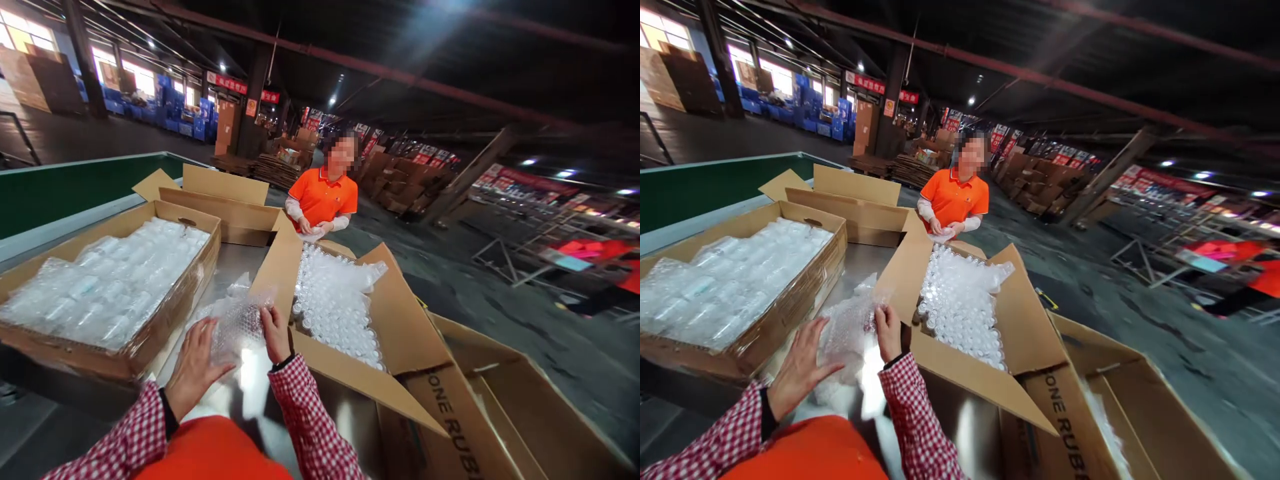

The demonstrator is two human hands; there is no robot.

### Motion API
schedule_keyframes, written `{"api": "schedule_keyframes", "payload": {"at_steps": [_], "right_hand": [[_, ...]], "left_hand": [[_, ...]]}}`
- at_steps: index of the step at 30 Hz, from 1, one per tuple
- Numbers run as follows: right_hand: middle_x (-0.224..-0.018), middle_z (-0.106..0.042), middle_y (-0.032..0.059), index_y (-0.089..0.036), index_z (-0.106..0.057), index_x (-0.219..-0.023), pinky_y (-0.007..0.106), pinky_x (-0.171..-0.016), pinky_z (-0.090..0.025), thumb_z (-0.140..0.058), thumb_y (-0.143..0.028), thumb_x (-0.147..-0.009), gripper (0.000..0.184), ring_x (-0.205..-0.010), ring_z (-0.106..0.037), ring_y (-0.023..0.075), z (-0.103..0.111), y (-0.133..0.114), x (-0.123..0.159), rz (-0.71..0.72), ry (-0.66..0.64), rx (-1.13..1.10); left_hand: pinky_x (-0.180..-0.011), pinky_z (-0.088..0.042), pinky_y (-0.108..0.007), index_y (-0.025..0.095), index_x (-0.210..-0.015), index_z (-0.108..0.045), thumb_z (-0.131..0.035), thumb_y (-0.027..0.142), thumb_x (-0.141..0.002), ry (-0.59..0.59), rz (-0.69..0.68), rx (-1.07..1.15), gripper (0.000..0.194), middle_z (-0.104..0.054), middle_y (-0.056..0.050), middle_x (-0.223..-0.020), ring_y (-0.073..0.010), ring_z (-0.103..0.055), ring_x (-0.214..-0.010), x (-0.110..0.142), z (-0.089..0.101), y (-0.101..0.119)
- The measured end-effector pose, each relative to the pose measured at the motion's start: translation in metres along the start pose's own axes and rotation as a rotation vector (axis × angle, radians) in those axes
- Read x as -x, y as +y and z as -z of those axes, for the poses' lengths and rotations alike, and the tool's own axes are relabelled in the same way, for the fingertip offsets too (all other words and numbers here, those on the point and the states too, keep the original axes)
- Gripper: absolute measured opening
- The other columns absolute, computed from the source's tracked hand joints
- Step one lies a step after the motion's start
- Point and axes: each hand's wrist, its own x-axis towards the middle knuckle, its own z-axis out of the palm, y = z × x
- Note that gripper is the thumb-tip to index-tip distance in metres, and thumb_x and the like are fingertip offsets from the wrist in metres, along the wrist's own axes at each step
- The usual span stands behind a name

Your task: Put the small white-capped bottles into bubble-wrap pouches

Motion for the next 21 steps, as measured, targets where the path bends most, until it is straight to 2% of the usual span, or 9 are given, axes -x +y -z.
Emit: {"api": "schedule_keyframes", "payload": {"at_steps": [2,5,7,9,12,14,17,18,21], "right_hand": [[-0.081,-0.059,0.003,-0.016,-0.056,-0.091,0.026,-0.064,-0.043,-0.05,-0.049,-0.082,0.035,-0.071,-0.052,0.0149,-0.001,-0.009,0.003,-0.028,0.001,-0.05],[-0.067,-0.053,-0.0022,-0.016,-0.054,-0.084,0.022,-0.051,-0.037,-0.056,-0.049,-0.077,0.034,-0.057,-0.045,0.0109,-0.004,-0.02,0.009,-0.087,-0.025,-0.099],[-0.059,-0.046,-0.0054,-0.017,-0.052,-0.079,0.021,-0.043,-0.029,-0.057,-0.049,-0.076,0.033,-0.049,-0.038,0.0086,-0.002,-0.025,0.011,-0.143,-0.052,-0.122],[-0.055,-0.043,-0.0063,-0.017,-0.051,-0.076,0.02,-0.04,-0.025,-0.057,-0.052,-0.076,0.035,-0.046,-0.036,0.0073,0.004,-0.03,0.01,-0.206,-0.094,-0.156],[-0.063,-0.05,-0.0032,-0.015,-0.054,-0.083,0.019,-0.041,-0.03,-0.053,-0.058,-0.076,0.043,-0.048,-0.043,0.0074,0.02,-0.038,0.009,-0.285,-0.189,-0.244],[-0.077,-0.057,-0.0001,-0.017,-0.054,-0.098,0.021,-0.048,-0.04,-0.062,-0.055,-0.07,0.049,-0.058,-0.053,0.0095,0.027,-0.041,0.014,-0.325,-0.279,-0.335],[-0.084,-0.058,-0.0009,-0.019,-0.049,-0.107,0.022,-0.055,-0.045,-0.079,-0.035,-0.056,0.061,-0.063,-0.057,0.0101,0.028,-0.041,0.026,-0.334,-0.378,-0.357],[-0.079,-0.057,-0.0023,-0.018,-0.051,-0.103,0.022,-0.054,-0.045,-0.078,-0.028,-0.056,0.055,-0.059,-0.056,0.0093,0.027,-0.04,0.03,-0.313,-0.4,-0.332],[-0.062,-0.054,-0.0045,-0.015,-0.058,-0.084,0.022,-0.053,-0.042,-0.062,-0.02,-0.067,0.018,-0.051,-0.052,0.0078,0.027,-0.036,0.035,-0.221,-0.417,-0.228]], "left_hand": [[-0.106,-0.033,-0.048,0.023,-0.126,-0.043,-0.06,0.048,-0.078,-0.005,-0.099,-0.025,0.057,-0.05,-0.011,-0.127,-0.0299,-0.043,-0.123,-0.005,0.0,0.024],[-0.093,-0.044,-0.039,0.023,-0.111,-0.055,-0.048,0.04,-0.087,-0.098,-0.108,0.076,0.03,-0.061,-0.008,-0.11,-0.0254,-0.057,-0.105,-0.012,-0.004,0.044],[-0.089,-0.044,-0.034,0.024,-0.104,-0.059,-0.042,0.035,-0.09,-0.145,-0.078,0.181,0.025,-0.064,-0.007,-0.105,-0.023,-0.059,-0.099,-0.016,-0.004,0.05],[-0.082,-0.044,-0.031,0.022,-0.093,-0.063,-0.046,0.037,-0.088,-0.249,-0.044,0.269,0.023,-0.066,-0.005,-0.094,-0.0216,-0.06,-0.09,-0.019,0.0,0.053],[-0.06,-0.039,-0.025,0.018,-0.075,-0.057,-0.056,0.046,-0.08,-0.421,0.081,0.399,0.028,-0.056,0.001,-0.065,-0.0158,-0.052,-0.064,-0.024,0.006,0.058],[-0.054,-0.035,-0.024,0.018,-0.071,-0.049,-0.055,0.052,-0.078,-0.394,0.179,0.498,0.035,-0.046,0.004,-0.059,-0.0132,-0.046,-0.056,-0.026,0.006,0.062],[-0.052,-0.035,-0.024,0.019,-0.067,-0.044,-0.052,0.059,-0.076,-0.296,0.24,0.509,0.041,-0.043,0.004,-0.058,-0.0132,-0.046,-0.054,-0.027,0.004,0.066],[-0.053,-0.035,-0.024,0.019,-0.067,-0.045,-0.052,0.059,-0.075,-0.28,0.23,0.464,0.041,-0.044,0.004,-0.058,-0.0137,-0.046,-0.054,-0.026,0.004,0.065],[-0.054,-0.036,-0.025,0.019,-0.065,-0.049,-0.051,0.058,-0.078,-0.279,0.183,0.316,0.04,-0.048,0.002,-0.056,-0.015,-0.048,-0.055,-0.025,0.008,0.057]]}}
